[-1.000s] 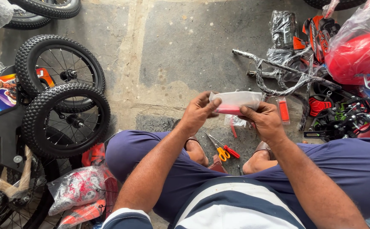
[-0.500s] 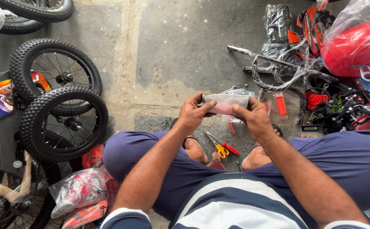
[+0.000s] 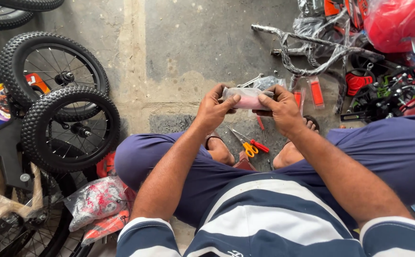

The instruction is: The person sits on the floor and removes a red plastic part from a clear bag. They then unwrap a bicycle handlebar from plastic packaging, remove a metal clamp from the handlebar, and place the handlebar on the floor.

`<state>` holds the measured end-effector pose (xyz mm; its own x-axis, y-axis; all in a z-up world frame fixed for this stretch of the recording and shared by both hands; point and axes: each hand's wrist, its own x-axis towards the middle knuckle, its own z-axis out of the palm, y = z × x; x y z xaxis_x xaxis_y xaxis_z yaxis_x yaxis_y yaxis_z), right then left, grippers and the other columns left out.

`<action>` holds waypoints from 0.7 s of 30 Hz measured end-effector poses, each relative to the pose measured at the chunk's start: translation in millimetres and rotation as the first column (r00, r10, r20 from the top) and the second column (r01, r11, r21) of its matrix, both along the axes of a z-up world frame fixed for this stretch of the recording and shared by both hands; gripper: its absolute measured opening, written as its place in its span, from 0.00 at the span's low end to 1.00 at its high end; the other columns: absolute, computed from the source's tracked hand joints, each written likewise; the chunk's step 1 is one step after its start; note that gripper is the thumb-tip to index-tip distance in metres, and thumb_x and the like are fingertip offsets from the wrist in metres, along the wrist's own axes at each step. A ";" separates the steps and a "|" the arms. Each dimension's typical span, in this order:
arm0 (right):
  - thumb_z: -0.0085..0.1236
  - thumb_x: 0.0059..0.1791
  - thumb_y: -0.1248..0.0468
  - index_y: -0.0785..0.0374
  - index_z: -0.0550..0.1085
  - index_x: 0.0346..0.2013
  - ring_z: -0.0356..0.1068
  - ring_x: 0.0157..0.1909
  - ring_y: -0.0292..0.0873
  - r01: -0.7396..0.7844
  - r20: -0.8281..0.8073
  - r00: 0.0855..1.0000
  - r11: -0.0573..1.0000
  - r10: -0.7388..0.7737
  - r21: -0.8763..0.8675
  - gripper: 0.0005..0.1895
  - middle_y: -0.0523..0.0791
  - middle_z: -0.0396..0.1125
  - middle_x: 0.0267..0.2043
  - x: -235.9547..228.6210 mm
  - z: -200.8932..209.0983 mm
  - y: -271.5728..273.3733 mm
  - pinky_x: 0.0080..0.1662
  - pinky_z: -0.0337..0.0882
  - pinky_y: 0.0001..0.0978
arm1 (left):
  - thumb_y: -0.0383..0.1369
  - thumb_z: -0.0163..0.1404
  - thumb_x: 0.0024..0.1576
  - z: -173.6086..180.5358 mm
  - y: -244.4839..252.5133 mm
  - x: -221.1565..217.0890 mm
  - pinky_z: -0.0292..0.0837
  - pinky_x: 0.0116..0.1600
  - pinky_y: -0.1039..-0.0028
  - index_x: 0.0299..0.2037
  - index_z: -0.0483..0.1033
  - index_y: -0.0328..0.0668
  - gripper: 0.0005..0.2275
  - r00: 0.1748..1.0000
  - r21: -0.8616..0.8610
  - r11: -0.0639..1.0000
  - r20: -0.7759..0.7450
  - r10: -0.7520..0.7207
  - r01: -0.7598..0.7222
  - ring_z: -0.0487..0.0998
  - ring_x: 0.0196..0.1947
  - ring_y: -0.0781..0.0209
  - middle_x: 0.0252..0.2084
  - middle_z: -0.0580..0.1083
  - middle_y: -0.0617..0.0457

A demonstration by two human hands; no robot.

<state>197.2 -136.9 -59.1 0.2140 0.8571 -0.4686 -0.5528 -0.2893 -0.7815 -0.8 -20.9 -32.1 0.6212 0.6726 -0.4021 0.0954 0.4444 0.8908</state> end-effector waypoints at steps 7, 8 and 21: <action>0.55 0.56 0.61 0.63 0.70 0.39 0.73 0.38 0.36 0.035 0.097 0.995 0.998 -0.030 -0.057 0.08 0.43 0.69 0.38 -2.0 -13.0 -0.3 0.41 0.81 0.34 | 0.35 0.55 0.63 2.4 1.0 3.3 0.77 0.35 0.76 0.45 0.73 0.36 0.10 0.999 0.014 1.000 -0.040 0.015 -0.014 0.80 0.31 0.67 0.33 0.77 0.51; 0.56 0.56 0.61 0.64 0.70 0.39 0.72 0.39 0.36 0.032 0.109 0.994 0.999 -0.032 -0.002 0.08 0.43 0.68 0.38 -3.0 -13.3 -1.5 0.42 0.81 0.35 | 0.34 0.55 0.63 -0.6 0.2 2.8 0.77 0.36 0.76 0.45 0.73 0.36 0.09 1.000 0.025 1.000 -0.016 0.016 -0.015 0.80 0.32 0.67 0.34 0.77 0.51; 0.56 0.54 0.64 0.66 0.74 0.48 0.77 0.38 0.41 -0.049 0.041 0.998 0.999 0.049 0.009 0.10 0.48 0.72 0.41 5.8 4.8 -2.4 0.40 0.79 0.31 | 0.35 0.51 0.63 2.1 -2.0 4.0 0.77 0.36 0.78 0.51 0.71 0.39 0.11 0.987 0.225 0.974 -0.153 0.053 -0.018 0.79 0.32 0.70 0.35 0.76 0.53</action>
